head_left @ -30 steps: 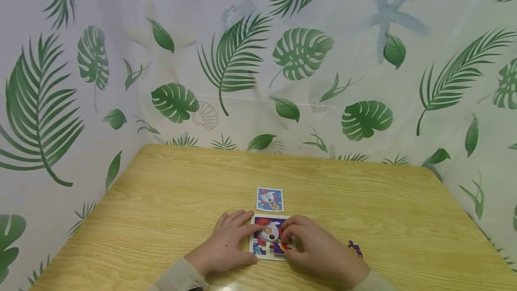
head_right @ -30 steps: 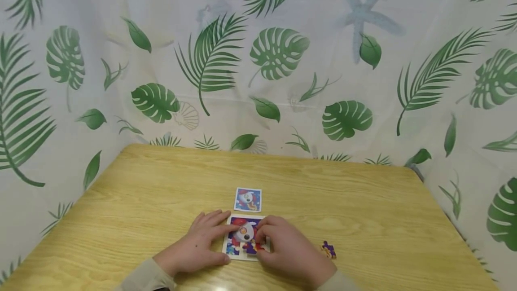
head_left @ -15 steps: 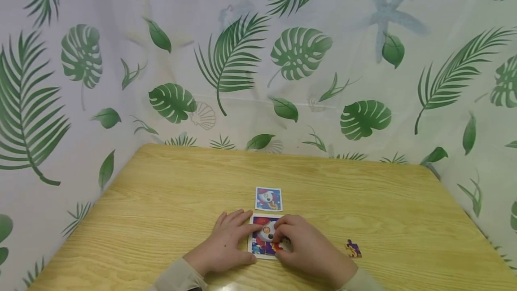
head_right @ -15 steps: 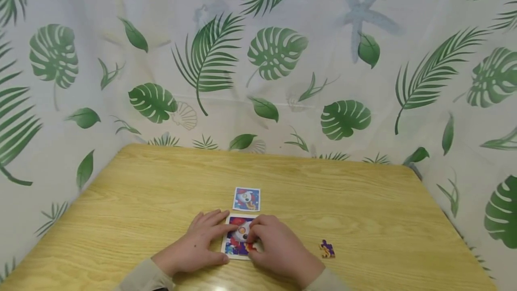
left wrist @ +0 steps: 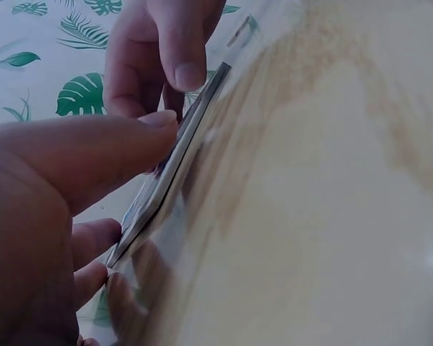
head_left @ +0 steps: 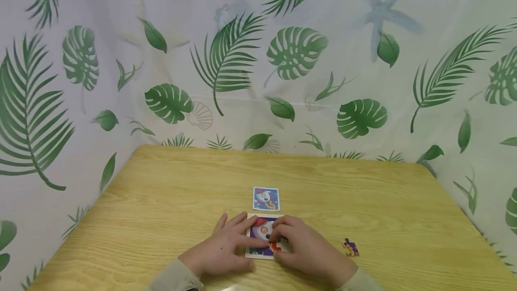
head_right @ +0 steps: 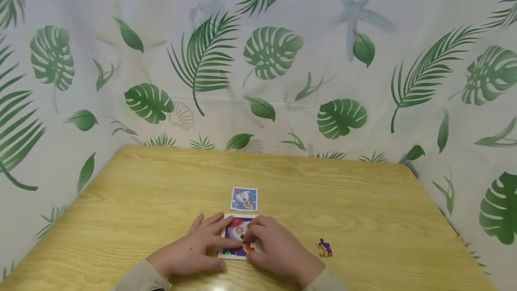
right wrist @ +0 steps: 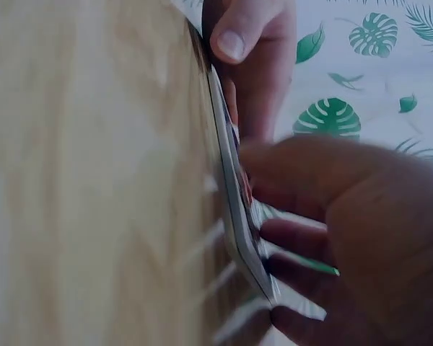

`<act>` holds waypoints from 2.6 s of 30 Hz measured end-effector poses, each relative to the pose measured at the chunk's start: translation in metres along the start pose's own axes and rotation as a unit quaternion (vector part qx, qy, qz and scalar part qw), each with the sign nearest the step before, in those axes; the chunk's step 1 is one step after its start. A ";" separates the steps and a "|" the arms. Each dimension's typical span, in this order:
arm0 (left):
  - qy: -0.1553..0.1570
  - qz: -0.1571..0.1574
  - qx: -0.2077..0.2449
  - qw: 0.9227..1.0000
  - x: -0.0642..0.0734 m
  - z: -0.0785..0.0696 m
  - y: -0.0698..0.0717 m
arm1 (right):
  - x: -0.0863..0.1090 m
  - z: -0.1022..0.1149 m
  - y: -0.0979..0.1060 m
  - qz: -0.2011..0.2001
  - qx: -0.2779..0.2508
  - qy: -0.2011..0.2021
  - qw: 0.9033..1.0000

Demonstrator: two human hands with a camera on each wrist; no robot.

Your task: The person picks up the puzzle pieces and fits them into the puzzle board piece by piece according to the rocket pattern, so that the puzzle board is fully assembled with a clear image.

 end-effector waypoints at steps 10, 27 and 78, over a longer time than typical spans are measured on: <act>-0.007 0.010 0.014 1.000 0.000 -0.001 -0.001 | 0.014 -0.020 0.003 0.092 -0.075 0.005 0.993; -0.036 0.032 0.005 0.999 0.005 -0.001 0.003 | 0.015 -0.022 0.009 0.122 -0.088 0.020 0.988; -0.023 0.035 0.011 0.999 0.005 0.003 0.003 | 0.017 -0.021 0.010 0.137 -0.092 0.042 0.985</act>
Point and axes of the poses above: each hand's wrist, its own x-axis away from the middle knuckle, its own y-axis out of the back of the hand, z = x × y, the point moved 2 cm from there along -x, towards the middle knuckle, and after that the axes turned 3 degrees about -y, right-handed, at the moved point
